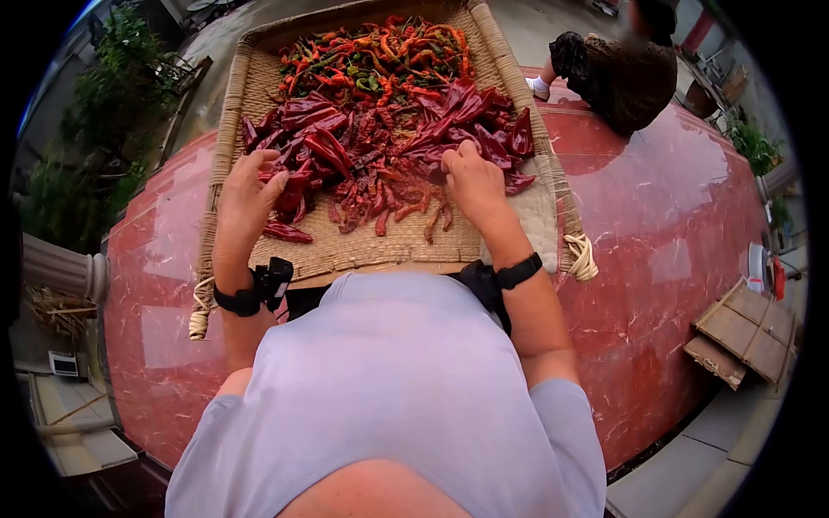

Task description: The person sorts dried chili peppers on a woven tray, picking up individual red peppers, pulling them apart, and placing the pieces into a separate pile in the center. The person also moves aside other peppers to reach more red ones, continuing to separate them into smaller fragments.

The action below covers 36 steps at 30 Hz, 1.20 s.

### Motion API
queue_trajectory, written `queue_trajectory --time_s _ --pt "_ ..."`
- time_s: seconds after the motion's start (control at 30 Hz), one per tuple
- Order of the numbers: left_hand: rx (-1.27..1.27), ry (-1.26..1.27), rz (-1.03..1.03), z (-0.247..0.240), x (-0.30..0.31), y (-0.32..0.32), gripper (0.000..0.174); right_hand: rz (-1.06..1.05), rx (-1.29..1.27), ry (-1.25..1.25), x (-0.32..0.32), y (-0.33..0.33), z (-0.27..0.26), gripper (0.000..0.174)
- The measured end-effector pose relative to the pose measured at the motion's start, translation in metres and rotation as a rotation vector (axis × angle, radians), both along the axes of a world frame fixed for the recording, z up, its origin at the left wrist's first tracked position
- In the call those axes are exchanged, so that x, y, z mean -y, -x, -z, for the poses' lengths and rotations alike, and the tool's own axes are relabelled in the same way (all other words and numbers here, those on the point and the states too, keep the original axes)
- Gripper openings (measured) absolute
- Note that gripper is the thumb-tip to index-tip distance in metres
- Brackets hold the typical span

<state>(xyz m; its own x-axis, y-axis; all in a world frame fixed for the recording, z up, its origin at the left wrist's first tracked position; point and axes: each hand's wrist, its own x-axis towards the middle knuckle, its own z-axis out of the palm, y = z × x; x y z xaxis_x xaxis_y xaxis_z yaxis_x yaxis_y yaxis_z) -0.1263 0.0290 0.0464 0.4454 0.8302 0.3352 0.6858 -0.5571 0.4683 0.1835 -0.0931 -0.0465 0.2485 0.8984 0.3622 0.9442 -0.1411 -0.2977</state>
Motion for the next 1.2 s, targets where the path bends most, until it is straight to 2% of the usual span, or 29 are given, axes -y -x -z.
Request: queue_trajectory --time_s 0.1,0.17,0.27,0.37,0.4,0.6,0.7,0.8,0.9,0.93,1.03,1.07,1.13,1.17,1.2 --pt "0.174 0.232 0.286 0.002 0.015 -0.024 0.031 -0.045 -0.145 -0.101 0.004 0.005 -0.009 0.013" --pt "0.059 0.315 0.336 0.000 0.024 -0.039 0.030 -0.057 -0.101 -0.065 0.006 0.003 -0.012 0.021" --pt "-0.014 0.224 0.424 0.009 0.027 -0.056 0.031 -0.082 -0.046 0.027 0.008 0.000 -0.009 0.035" --pt "-0.099 0.313 0.473 0.005 0.031 -0.067 0.030 -0.128 -0.013 0.031 0.004 0.004 -0.007 0.036" --pt "-0.059 0.265 0.508 0.010 0.029 -0.069 0.028 -0.154 -0.023 -0.018 0.004 0.005 -0.009 0.032" --pt "-0.098 0.335 0.474 0.012 0.032 -0.072 0.025 -0.229 -0.035 -0.033 0.006 0.000 -0.009 0.022" --pt "-0.063 0.356 0.461 0.013 0.033 -0.072 0.024 -0.125 -0.099 -0.081 0.007 -0.003 -0.008 0.026" --pt "0.037 0.281 0.501 0.024 0.028 -0.075 0.031 -0.101 -0.208 -0.301 0.007 -0.003 -0.025 0.031" --pt "0.183 0.242 0.444 0.029 0.036 -0.084 0.042 -0.088 -0.559 -0.296 0.005 0.001 -0.036 0.033" --pt "0.235 0.306 0.455 0.029 0.037 -0.087 0.041 -0.087 -0.755 -0.243 0.009 0.014 -0.050 0.029" --pt "0.394 0.492 0.485 0.028 0.040 -0.094 0.042 -0.362 -1.210 -0.203 0.004 0.029 -0.043 0.030" --pt "0.354 0.460 0.477 0.028 0.038 -0.092 0.039 -0.399 -1.277 -0.149 0.004 0.035 -0.045 0.030" --pt "0.270 0.392 0.457 0.026 0.031 -0.082 0.034 -0.332 -1.170 -0.127 0.005 0.037 -0.052 0.029" --pt "0.189 0.327 0.345 0.021 0.028 -0.075 0.028 -0.299 -1.118 -0.117 0.005 0.038 -0.054 0.029" --pt "0.176 0.282 0.286 0.017 0.025 -0.065 0.027 -0.195 -0.654 -0.152 0.000 0.028 -0.045 0.031"
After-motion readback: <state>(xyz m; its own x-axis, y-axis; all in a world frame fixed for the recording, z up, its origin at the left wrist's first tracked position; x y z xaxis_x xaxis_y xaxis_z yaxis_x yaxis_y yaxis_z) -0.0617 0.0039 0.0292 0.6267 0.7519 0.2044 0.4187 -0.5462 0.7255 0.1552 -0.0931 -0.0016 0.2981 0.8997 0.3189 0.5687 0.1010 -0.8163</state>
